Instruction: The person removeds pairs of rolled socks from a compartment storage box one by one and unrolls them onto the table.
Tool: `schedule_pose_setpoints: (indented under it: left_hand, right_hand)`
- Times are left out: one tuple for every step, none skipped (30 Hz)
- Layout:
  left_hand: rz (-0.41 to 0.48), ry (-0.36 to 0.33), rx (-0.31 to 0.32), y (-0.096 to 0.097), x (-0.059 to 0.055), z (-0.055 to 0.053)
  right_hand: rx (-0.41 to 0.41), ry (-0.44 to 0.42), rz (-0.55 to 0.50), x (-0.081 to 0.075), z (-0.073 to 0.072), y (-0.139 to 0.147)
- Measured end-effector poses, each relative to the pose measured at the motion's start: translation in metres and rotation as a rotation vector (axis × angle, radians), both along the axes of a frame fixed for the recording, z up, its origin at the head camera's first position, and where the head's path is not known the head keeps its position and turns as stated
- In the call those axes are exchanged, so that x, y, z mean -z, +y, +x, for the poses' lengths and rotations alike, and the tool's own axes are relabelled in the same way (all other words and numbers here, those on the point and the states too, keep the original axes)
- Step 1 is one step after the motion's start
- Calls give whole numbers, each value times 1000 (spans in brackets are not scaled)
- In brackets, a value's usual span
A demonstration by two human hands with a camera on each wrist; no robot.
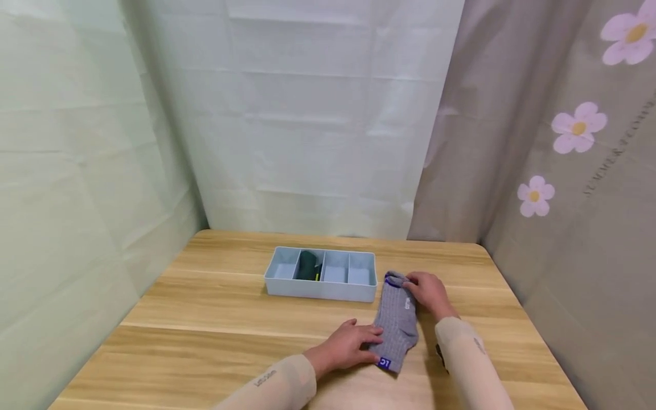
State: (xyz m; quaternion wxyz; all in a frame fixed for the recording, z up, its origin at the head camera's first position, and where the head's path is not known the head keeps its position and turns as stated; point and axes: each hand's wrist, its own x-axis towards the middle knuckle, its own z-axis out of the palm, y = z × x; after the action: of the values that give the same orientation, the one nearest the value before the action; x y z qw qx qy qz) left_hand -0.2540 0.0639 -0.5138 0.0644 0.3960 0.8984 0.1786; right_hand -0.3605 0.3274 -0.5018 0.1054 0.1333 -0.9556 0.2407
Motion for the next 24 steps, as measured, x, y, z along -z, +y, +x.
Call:
schedule_pose_setpoints:
  left_hand:
    - [-1,-2,2,0,0,0]
    - [-3,-3,4,0,0,0]
    - [-7,-6,5,0,0,0]
    - [-11,-9,7,1,0,0]
    - [-18,-7,11,1,0,0]
    - [-24,-7,16,1,0,-1]
    - [-28,-5,20,1,0,-1]
    - [-31,-4,23,1,0,-1]
    - [-33,-1,26,0,1,-2]
    - [-33,6,31,1,1,-2]
    - [-33,14,33,2,1,-2]
    - [-33,18,33,3,0,-2]
    - [-33,22,32,3,0,-2]
    - [-34,25,30,3,0,-2]
    - [-35,27,28,3,0,-2]
    - [-36,29,25,3,-1,-2]
    - [-38,27,24,3,-1,-2]
    - [-39,27,23,3,-1,-2]
    - [-40,27,22,3,-2,-1]
    - [-39,25,20,3,-2,-1]
    - [-39,25,19,3,-3,0]
    - [-39,25,18,3,-3,0]
    - [-38,23,17,3,-3,0]
    - [-37,23,16,3,-4,1]
  right_hand:
    - [10,8,0,0,-2,0]
    - [20,12,8,0,-3,-1]
    - [34,8,12,0,-5,-1]
    - [48,1,16,0,-7,-2]
    - [64,-17,16,0,-9,-2]
    - [80,-37,19,0,-10,-3]
    - [89,-51,26,-1,-11,-4]
    - [99,-65,34,-1,-12,-6]
    - [105,-75,35,-1,-13,-7]
    - [112,-81,36,-2,-12,-6]
    - [112,-83,37,-2,-10,-5]
    - [108,-76,39,-3,-9,-4]
    - [100,-63,36,-3,-7,-3]
    - [92,-49,30,-4,-5,-2]
    - [73,-28,26,-4,-3,-1]
    - [51,-1,27,-4,-1,1]
    - [24,31,38,-4,2,3]
    - [-12,71,59,-4,5,4]
    - [-51,114,86,-3,9,6]
    - [-90,154,120,-3,12,7]
    - [-130,193,160,-3,16,8]
    - [-169,227,207,-3,19,8]
    - [-202,244,257,-3,23,8]
    - [-232,258,301,-3,25,7]
